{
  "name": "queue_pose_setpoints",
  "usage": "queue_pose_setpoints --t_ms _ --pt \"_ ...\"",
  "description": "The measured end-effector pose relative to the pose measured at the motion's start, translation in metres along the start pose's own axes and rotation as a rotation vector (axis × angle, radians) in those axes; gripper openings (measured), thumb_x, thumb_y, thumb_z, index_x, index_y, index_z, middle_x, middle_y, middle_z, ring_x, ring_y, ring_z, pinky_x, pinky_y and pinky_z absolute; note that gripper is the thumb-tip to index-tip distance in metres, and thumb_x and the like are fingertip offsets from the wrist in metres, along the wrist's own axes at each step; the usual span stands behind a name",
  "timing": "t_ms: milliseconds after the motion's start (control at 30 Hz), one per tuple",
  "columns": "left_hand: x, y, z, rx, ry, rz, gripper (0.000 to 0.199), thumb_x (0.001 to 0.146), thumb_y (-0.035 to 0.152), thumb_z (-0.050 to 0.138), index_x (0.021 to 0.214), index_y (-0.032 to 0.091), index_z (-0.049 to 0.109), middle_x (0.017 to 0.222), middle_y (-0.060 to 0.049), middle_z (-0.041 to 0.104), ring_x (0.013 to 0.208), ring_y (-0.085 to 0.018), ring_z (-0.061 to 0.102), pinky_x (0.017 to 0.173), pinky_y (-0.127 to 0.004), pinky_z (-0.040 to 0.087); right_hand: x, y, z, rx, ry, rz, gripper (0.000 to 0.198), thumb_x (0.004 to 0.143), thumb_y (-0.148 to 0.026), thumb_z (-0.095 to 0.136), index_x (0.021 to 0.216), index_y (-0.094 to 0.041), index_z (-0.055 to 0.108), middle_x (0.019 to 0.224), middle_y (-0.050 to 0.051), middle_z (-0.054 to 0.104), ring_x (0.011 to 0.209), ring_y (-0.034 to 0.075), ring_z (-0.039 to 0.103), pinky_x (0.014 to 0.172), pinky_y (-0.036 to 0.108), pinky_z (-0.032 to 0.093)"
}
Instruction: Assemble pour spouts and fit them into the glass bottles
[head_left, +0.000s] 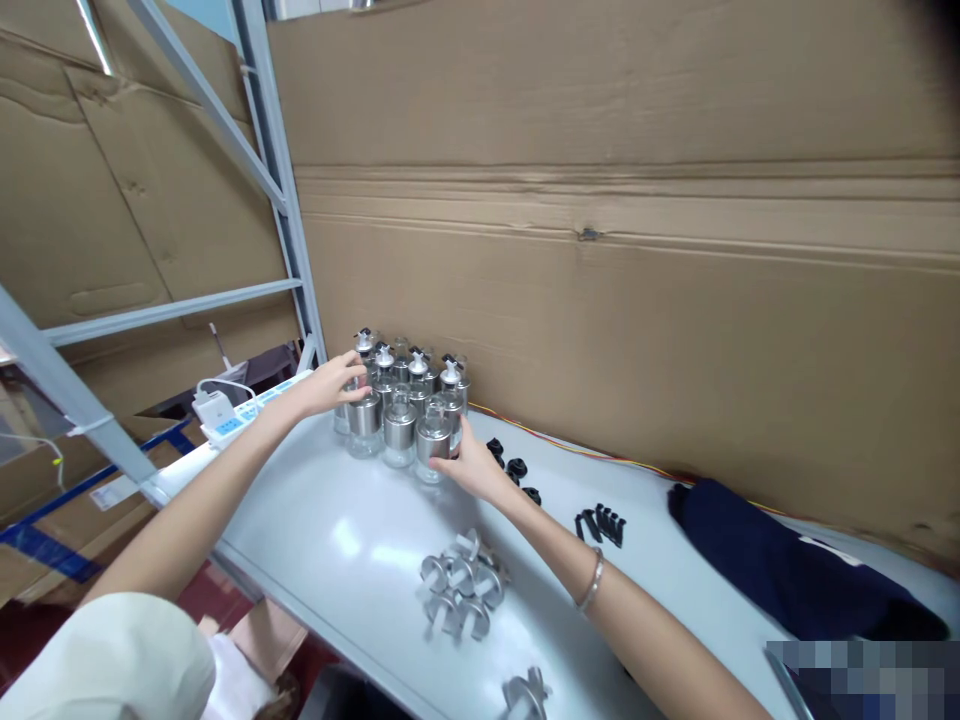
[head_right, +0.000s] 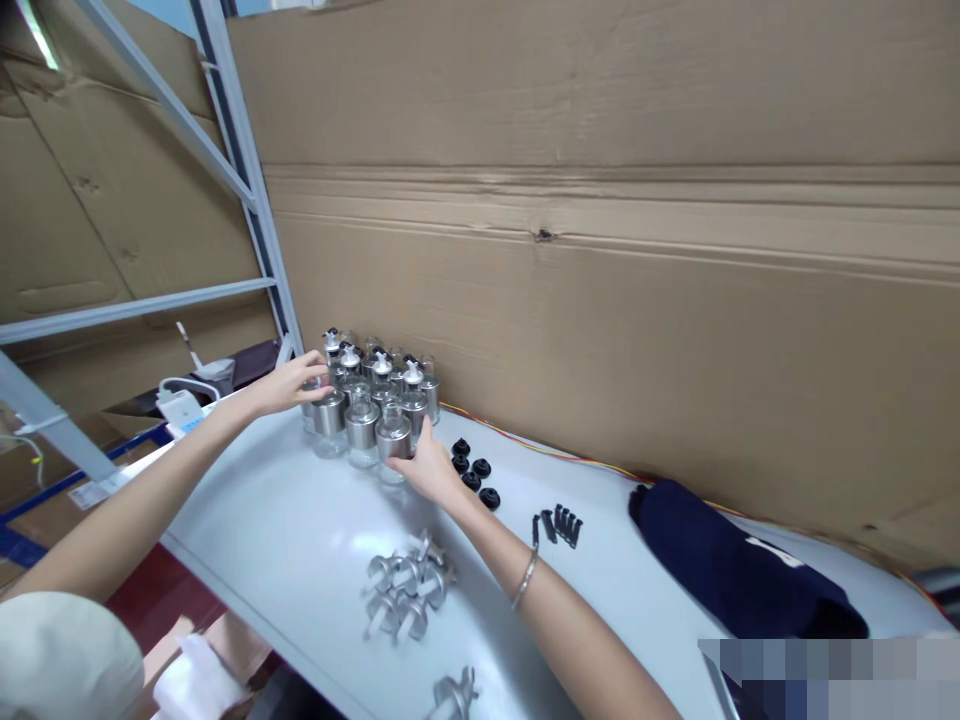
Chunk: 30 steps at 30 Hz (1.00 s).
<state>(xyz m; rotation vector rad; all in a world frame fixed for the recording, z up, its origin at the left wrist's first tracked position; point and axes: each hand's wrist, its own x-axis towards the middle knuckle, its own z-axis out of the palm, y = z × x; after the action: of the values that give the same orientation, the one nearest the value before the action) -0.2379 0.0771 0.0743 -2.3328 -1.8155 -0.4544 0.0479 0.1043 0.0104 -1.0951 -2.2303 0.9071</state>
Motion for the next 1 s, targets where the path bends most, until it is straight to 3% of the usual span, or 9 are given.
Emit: queue_pose_setpoints --t_ms 167,333,433,533,633,733,833,900,1000 --pt "-0.016 -0.003 0.017 0.058 0.138 -0.024 0.041 0.085 0.055 0.047 0.099 0.017 0.054 0.118 -0.015 0.050 0.110 -0.031 0.048 0.096 -0.047 0.040 -0.001 0.001 0.004 0.000 -0.014 0.062 0.087 0.072 -0.027 0.070 0.142 -0.010 0.021 0.085 0.009 0.068 0.084 0.028 0.065 0.072 0.034 0.044" --pt "-0.027 -0.004 0.039 0.145 0.391 0.053 0.066 0.076 0.068 0.053 0.115 0.015 0.043 0.134 -0.023 0.041 0.129 -0.037 0.037 0.104 -0.054 0.031 -0.002 0.005 0.002 -0.008 0.011 0.079 0.082 0.072 -0.036 0.069 0.137 -0.010 0.027 0.087 0.009 0.066 0.084 0.027 0.063 0.073 0.034 0.045" --pt "-0.028 -0.003 0.052 0.181 0.415 0.096 0.082 0.070 0.073 0.055 0.124 0.014 0.036 0.136 -0.025 0.042 0.133 -0.039 0.033 0.108 -0.060 0.021 -0.002 0.003 -0.003 -0.020 0.015 0.052 0.077 0.068 -0.040 0.072 0.131 -0.012 0.037 0.088 0.008 0.065 0.081 0.024 0.062 0.072 0.032 0.045" --pt "-0.028 -0.004 0.059 0.190 0.406 0.080 0.080 0.072 0.069 0.057 0.128 0.016 0.034 0.138 -0.026 0.043 0.136 -0.039 0.030 0.109 -0.062 0.014 0.000 -0.001 -0.006 -0.038 0.033 -0.006 0.067 0.067 -0.040 0.074 0.123 -0.013 0.048 0.093 0.009 0.065 0.083 0.022 0.061 0.073 0.032 0.045" --pt "-0.030 0.001 0.059 0.177 0.416 0.052 0.081 0.072 0.067 0.060 0.130 0.017 0.033 0.142 -0.027 0.039 0.139 -0.040 0.024 0.109 -0.064 0.009 0.003 -0.005 -0.007 -0.057 0.093 -0.051 0.054 0.075 -0.043 0.068 0.118 -0.014 0.054 0.099 0.010 0.064 0.089 0.023 0.059 0.078 0.033 0.043" --pt "-0.033 0.021 0.054 0.081 0.519 0.053 0.080 0.076 0.063 0.058 0.134 0.017 0.027 0.144 -0.027 0.034 0.140 -0.039 0.022 0.109 -0.063 0.013 0.005 -0.008 -0.008 -0.078 0.118 -0.081 0.048 0.077 -0.042 0.067 0.115 -0.015 0.058 0.099 0.010 0.065 0.089 0.022 0.059 0.078 0.033 0.042" --pt "-0.035 0.057 0.049 -0.159 0.597 0.117 0.061 0.087 0.050 0.050 0.135 0.021 0.025 0.143 -0.021 0.036 0.139 -0.031 0.027 0.109 -0.054 0.027 0.001 -0.012 -0.009 -0.102 0.100 -0.109 0.050 0.073 -0.043 0.070 0.112 -0.013 0.062 0.095 0.010 0.065 0.084 0.021 0.059 0.075 0.032 0.043" --pt "-0.033 0.083 0.046 -0.356 0.567 0.134 0.054 0.090 0.043 0.049 0.135 0.023 0.027 0.142 -0.017 0.038 0.136 -0.027 0.034 0.107 -0.048 0.036 -0.004 -0.015 -0.012 -0.117 0.074 -0.129 0.052 0.072 -0.044 0.072 0.111 -0.012 0.063 0.091 0.009 0.065 0.080 0.021 0.059 0.073 0.031 0.043" --pt "-0.028 0.116 0.045 -0.691 0.392 0.087 0.055 0.088 0.042 0.053 0.135 0.023 0.030 0.138 -0.016 0.043 0.128 -0.026 0.045 0.104 -0.044 0.041 -0.015 -0.019 -0.019 -0.135 0.028 -0.148 0.053 0.070 -0.044 0.073 0.110 -0.011 0.063 0.085 0.007 0.065 0.074 0.019 0.058 0.069 0.029 0.042"
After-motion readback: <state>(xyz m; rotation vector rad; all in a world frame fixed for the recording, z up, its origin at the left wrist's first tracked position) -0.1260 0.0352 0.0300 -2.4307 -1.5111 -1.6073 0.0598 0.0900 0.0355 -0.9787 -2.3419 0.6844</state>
